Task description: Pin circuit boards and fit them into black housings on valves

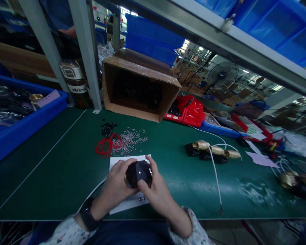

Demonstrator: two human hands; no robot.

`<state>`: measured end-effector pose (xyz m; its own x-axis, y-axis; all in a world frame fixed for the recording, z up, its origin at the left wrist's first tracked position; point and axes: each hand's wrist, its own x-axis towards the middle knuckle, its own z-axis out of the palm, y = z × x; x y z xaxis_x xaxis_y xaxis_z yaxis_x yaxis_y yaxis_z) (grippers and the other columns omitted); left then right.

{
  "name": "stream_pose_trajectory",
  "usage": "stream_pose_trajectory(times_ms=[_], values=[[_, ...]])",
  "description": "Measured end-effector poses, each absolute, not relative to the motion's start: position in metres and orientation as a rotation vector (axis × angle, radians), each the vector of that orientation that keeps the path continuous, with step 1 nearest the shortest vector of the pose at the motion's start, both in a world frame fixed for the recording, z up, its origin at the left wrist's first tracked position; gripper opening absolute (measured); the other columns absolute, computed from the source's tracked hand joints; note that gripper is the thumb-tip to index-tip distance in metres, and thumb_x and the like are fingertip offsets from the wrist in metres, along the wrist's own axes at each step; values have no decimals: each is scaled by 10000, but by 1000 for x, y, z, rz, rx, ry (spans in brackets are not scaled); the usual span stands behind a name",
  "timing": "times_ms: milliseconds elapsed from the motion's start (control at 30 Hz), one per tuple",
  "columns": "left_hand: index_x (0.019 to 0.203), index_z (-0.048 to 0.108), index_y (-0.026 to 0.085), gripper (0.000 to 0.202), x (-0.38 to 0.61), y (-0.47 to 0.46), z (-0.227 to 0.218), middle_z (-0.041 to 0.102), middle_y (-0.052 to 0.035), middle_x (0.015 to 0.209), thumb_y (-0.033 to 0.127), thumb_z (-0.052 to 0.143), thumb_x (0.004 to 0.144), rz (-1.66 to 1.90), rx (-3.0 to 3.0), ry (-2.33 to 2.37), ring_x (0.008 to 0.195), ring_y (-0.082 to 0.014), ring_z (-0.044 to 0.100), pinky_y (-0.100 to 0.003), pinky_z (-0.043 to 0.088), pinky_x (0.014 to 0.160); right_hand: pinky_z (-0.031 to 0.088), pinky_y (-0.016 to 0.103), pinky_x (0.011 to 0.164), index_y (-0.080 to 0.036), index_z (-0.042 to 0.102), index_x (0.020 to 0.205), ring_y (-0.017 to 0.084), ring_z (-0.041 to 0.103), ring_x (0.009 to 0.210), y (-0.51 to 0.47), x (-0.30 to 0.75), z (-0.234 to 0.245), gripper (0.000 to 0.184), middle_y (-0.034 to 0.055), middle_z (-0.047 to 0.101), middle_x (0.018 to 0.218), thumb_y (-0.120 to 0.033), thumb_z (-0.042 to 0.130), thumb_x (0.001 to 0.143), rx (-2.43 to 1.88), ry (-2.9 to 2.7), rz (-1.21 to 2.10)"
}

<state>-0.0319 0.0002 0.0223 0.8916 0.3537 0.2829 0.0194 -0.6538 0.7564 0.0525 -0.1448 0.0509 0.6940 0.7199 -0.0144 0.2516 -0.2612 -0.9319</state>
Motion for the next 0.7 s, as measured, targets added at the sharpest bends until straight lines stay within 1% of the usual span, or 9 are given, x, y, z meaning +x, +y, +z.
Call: stream_pose_trajectory(times_ms=[67, 167, 233, 300, 367, 400, 467, 567, 700], values=[[1173, 431, 229, 672, -38, 5, 17, 566, -67, 1130, 203, 780, 599, 467, 2122, 370, 1024, -261, 574, -426, 481, 891, 494, 271, 671, -165, 438, 1226, 179, 588, 815, -145, 47, 41, 587, 81, 600, 987, -498, 649, 791, -1624, -524, 716], [1163, 417, 224, 656, -48, 8, 11, 549, -79, 1151, 230, 775, 614, 417, 1970, 420, 1049, -256, 575, -426, 474, 914, 273, 150, 351, -169, 473, 1125, 28, 365, 415, -141, 34, 31, 568, -11, 569, 761, -519, 708, 744, -1346, -282, 1006], [1189, 394, 217, 705, -53, 10, 11, 535, -105, 1181, 331, 795, 621, 358, 1873, 385, 1075, -273, 568, -433, 466, 927, 157, 136, 301, -185, 461, 1132, -10, 233, 355, -138, 26, 30, 602, -43, 546, 733, -487, 758, 705, -1251, -186, 1052], [1243, 352, 214, 814, -55, 16, 16, 522, -136, 1219, 565, 760, 633, 280, 1748, 299, 1101, -295, 555, -441, 457, 934, 147, 127, 288, -184, 474, 1097, -15, 238, 351, -134, 20, 33, 605, -52, 531, 722, -459, 795, 664, -1218, -120, 1030], [1271, 356, 209, 853, -53, 22, 25, 534, -149, 1223, 792, 548, 679, 215, 1636, 230, 1107, -303, 550, -439, 455, 925, 154, 122, 278, -181, 482, 1067, -13, 265, 349, -132, 16, 37, 597, -52, 530, 726, -446, 806, 642, -1207, -79, 1013], [1254, 400, 204, 817, -50, 24, 30, 550, -144, 1209, 824, 428, 722, 196, 1613, 222, 1106, -298, 549, -434, 448, 927, 158, 120, 273, -181, 482, 1066, -14, 271, 344, -131, 14, 38, 598, -50, 533, 737, -438, 809, 636, -1209, -72, 1002], [1114, 543, 187, 685, -44, 27, 38, 600, -123, 1124, 768, 346, 810, 179, 1642, 259, 1065, -282, 561, -416, 438, 924, 167, 117, 266, -186, 481, 1073, -21, 273, 334, -129, 12, 40, 597, -47, 541, 763, -423, 808, 634, -1220, -76, 964], [855, 628, 174, 455, -34, 25, 44, 634, -82, 949, 591, 448, 862, 210, 1723, 340, 934, -248, 584, -371, 446, 865, 181, 121, 263, -187, 495, 1071, -25, 273, 320, -128, 11, 38, 574, -41, 551, 770, -415, 801, 642, -1232, -105, 940], [806, 626, 169, 392, -32, 20, 41, 621, -60, 865, 510, 448, 877, 288, 1714, 396, 846, -218, 576, -326, 447, 775, 163, 138, 252, -181, 527, 1066, -26, 249, 316, -127, 12, 31, 553, -23, 566, 780, -378, 813, 637, -1246, -141, 883]])
